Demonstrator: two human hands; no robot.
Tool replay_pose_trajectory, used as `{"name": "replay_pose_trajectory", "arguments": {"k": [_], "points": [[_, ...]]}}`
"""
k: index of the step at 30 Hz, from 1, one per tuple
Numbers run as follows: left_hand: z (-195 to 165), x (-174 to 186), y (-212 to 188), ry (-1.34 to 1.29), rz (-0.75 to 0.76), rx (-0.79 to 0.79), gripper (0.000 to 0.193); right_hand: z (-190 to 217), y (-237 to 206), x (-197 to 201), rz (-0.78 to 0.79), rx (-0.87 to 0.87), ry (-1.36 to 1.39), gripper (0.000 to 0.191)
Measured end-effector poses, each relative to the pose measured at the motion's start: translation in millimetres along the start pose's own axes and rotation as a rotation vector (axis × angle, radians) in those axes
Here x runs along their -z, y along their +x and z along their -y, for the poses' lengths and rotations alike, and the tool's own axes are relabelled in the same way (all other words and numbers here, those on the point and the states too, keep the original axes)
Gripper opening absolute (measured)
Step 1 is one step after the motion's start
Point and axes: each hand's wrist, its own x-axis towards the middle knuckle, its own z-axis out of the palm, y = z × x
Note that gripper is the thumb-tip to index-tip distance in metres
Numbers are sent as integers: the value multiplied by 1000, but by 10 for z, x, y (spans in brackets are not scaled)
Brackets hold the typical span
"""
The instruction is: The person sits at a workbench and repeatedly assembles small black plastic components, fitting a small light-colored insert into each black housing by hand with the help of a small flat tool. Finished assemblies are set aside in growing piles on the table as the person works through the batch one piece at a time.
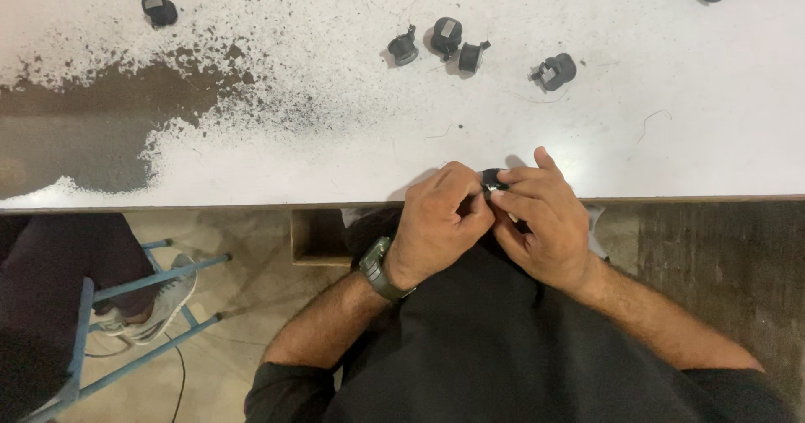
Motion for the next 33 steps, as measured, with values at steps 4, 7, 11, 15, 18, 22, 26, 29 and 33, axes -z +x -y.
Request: {"name": "replay_pose_trajectory", "arguments": {"k": [4,7,11,15,18,22,26,29,33], "points": [[-33,51,203,97,159,64,10,-111,140,139,-18,-58,-122,32],[25,230,552,392,197,112,22,-354,288,464,-123,-169,-197,25],[223,363,1090,620,108,92,45,-500,258,643,-283,-200,-152,18],[299,242,1351,615,167,36,40,-391,176,449,-167,-177,-127,28],[251,222,1303,481,225,48,27,-265,209,380,-59,-219,-145,32],[113,287,835,251,391,148,26,-177,318,397,70,-199,-185,37],[31,237,349,302,176,-157,38,-144,344,294,178,-167,-208,48],[33,241,185,320,137,-58,33,-131,315,226,201,-173,-184,41],[27,273,122,387,87,-68,20,-121,302,205,145,-164,-159,38]]}}
